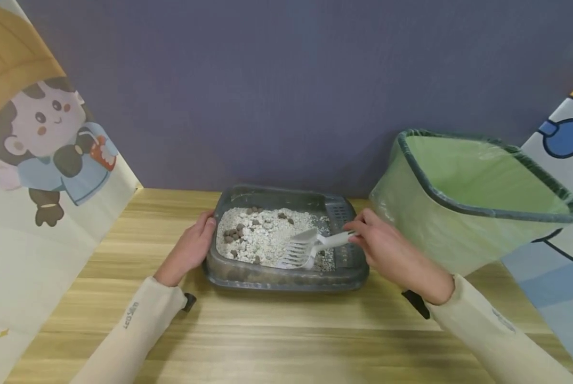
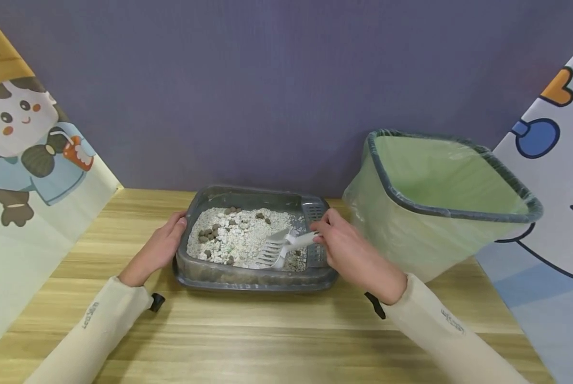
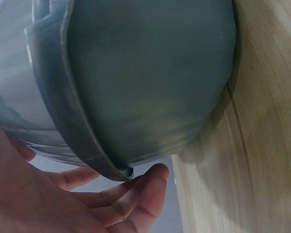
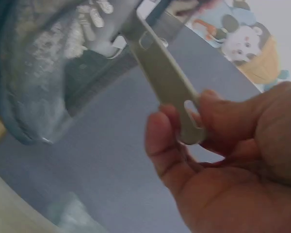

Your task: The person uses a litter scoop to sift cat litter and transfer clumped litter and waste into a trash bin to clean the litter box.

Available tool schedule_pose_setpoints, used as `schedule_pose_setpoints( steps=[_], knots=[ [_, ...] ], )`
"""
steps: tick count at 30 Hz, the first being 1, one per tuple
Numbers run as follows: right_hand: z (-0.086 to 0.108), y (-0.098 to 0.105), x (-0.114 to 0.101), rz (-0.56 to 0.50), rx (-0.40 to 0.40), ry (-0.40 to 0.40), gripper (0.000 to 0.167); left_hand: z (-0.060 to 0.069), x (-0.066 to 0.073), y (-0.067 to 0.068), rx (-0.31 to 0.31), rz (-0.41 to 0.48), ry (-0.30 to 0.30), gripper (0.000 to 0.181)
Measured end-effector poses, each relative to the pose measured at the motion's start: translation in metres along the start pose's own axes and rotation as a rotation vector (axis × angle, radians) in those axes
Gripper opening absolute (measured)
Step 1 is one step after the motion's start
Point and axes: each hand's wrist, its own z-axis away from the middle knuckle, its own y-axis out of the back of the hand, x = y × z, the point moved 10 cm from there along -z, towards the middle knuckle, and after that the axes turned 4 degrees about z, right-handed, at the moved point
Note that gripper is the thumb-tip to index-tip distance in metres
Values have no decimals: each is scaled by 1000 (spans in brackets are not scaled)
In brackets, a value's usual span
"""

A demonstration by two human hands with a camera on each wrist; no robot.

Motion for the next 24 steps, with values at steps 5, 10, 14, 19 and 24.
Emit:
schedule_pose_setpoints(
  steps=[5,10,14,19,24],
  knots=[
    [2,-42,8,23,-182,-46,25,0,0,2,1,-3,-1,59],
    [1,-83,5,15,-356,-87,17,-1,1,3,-2,1,-3,59],
    [-10,-98,3,15,-355,-89,12,-1,2,1,-11,17,2,59],
    [-23,-110,3,-6,-356,-109,16,-1,2,-1,-19,18,5,59],
    [-31,-106,1,-22,-318,-131,25,-1,-1,-1,-17,15,5,60]
  ],
)
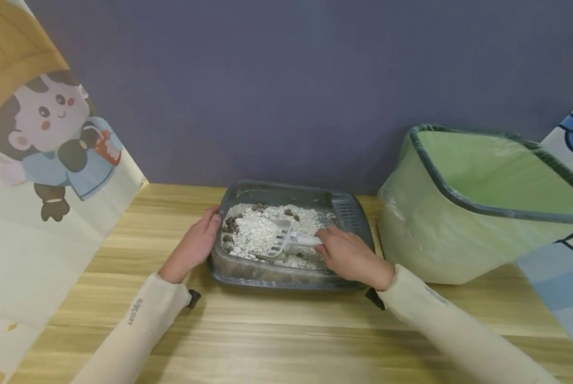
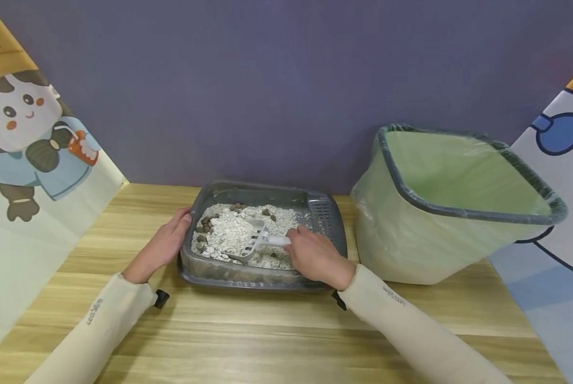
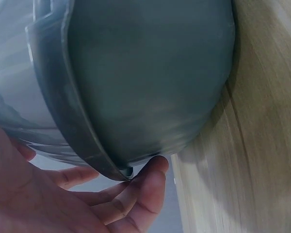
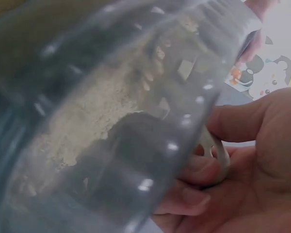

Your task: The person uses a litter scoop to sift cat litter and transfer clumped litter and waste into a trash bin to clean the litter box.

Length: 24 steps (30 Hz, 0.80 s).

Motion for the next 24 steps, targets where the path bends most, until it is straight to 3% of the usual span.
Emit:
schedule_pose_setpoints(
  steps=[9,15,17,19,24],
  knots=[
    [-9,8,-14,62,30,70,28,-1,1,-1,-11,3,-6,59],
    [-24,-15,-22,7,-185,64,19,-1,7,-1,-14,-1,-14,57],
    [-24,-20,-24,-29,-214,71,16,-1,7,-1,-14,-4,-15,57],
    [-23,-17,-27,-41,-174,103,12,-1,6,0,-13,-10,-16,56],
    [-12,-3,-31,-27,44,195,15,0,3,1,-13,-27,-11,57]
  ],
)
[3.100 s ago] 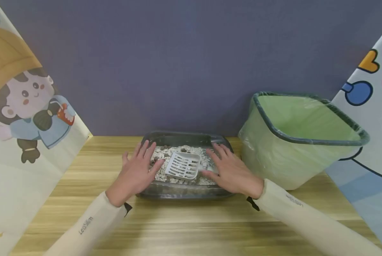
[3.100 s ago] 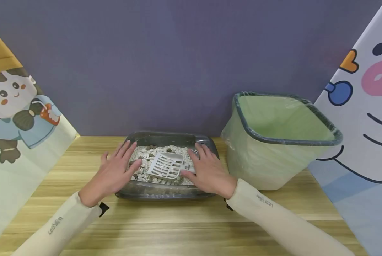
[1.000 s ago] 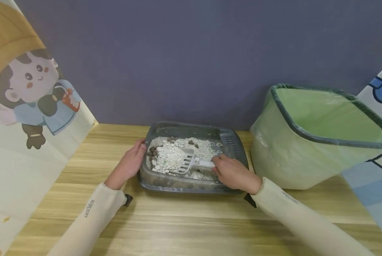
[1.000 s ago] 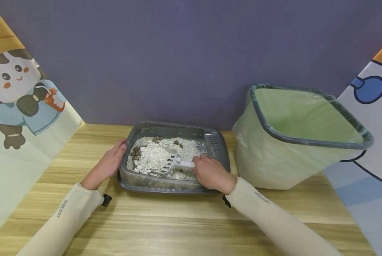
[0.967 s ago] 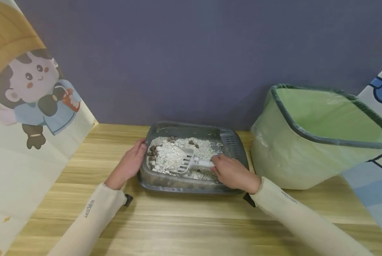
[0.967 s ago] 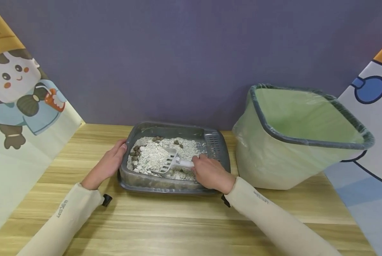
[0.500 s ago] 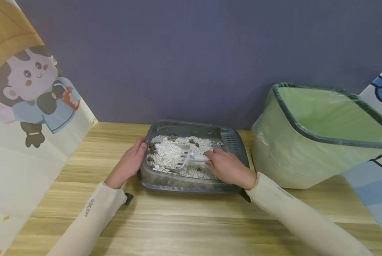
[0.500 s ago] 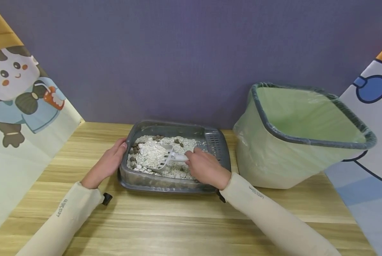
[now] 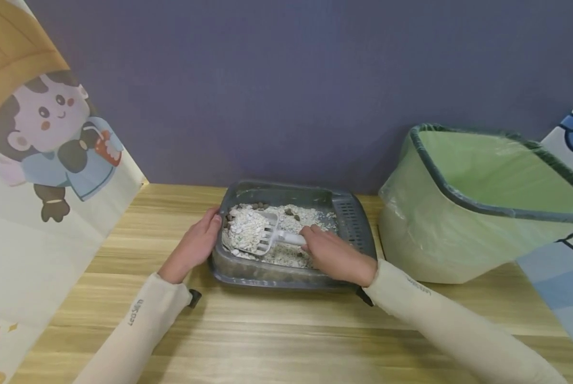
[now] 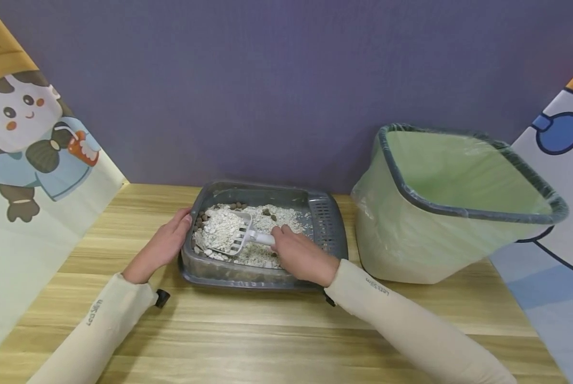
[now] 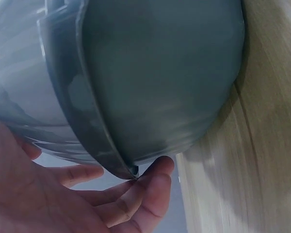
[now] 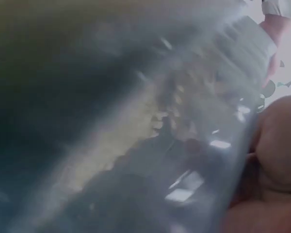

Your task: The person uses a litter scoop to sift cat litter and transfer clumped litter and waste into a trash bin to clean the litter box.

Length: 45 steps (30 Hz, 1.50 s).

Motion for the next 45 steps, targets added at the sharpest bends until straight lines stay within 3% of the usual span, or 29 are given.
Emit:
schedule_pose_setpoints(
  steps=[7,12,22,45],
  knots=[
    [24,0,26,-157,119,-126,22,0,-2,-1,-3,-2,22,58],
    [37,10,41,-212,281,-173,26,1,-1,0,-2,-10,27,59],
    [47,23,46,-229,486,-111,21,1,-3,-1,-14,-13,40,61],
    [63,31,48,-252,722,-121,30,-1,-3,-2,-24,-14,52,62]
  ],
)
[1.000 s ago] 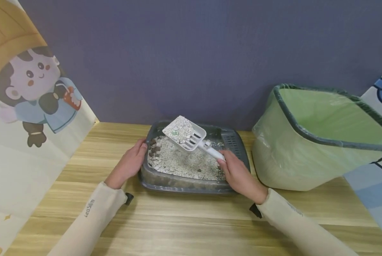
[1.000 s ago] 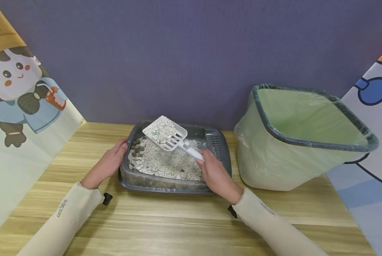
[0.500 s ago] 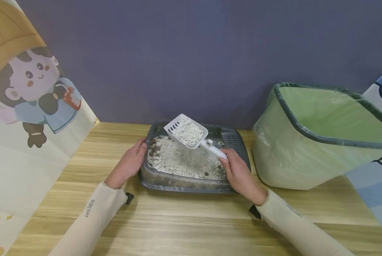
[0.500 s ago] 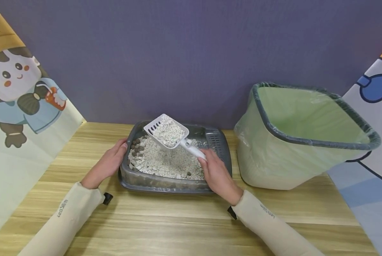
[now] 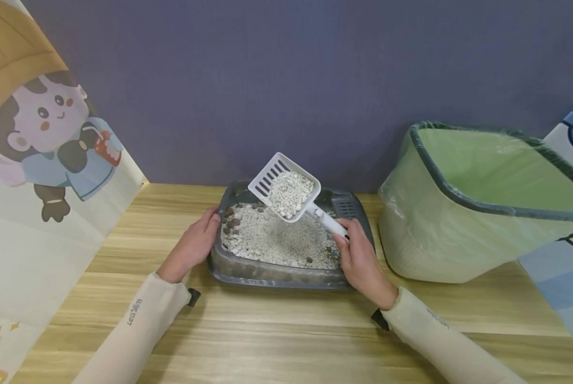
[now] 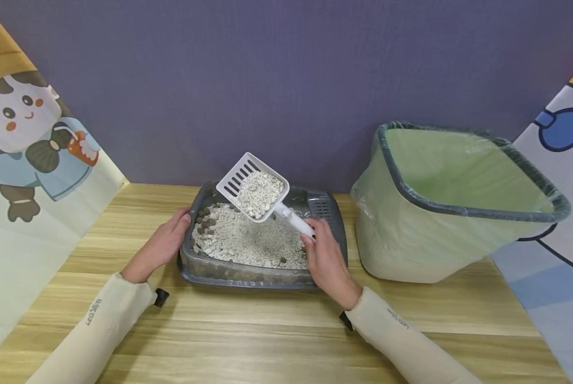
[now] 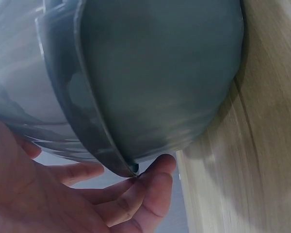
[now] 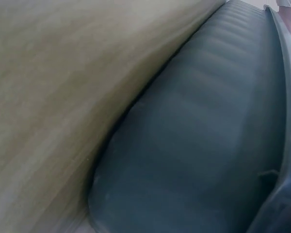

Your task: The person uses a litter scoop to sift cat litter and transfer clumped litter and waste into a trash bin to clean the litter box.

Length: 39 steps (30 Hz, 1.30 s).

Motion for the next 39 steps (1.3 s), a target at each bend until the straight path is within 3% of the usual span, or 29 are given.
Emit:
schedule_pose_setpoints(
  steps=[7,15,26,34,39],
  knots=[
    [-1,4,1,-13,56,34,31,-1,-1,0,-1,12,3,62],
    [2,0,0,-1,14,57,27,0,-2,0,-1,14,3,61],
    [3,-7,-5,-64,-82,84,29,0,0,1,10,13,-18,59],
    [2,-3,-7,-5,-42,99,35,1,1,1,3,16,-16,58],
    [1,-3,-4,16,-44,66,36,1,1,0,3,16,-17,57]
  ],
)
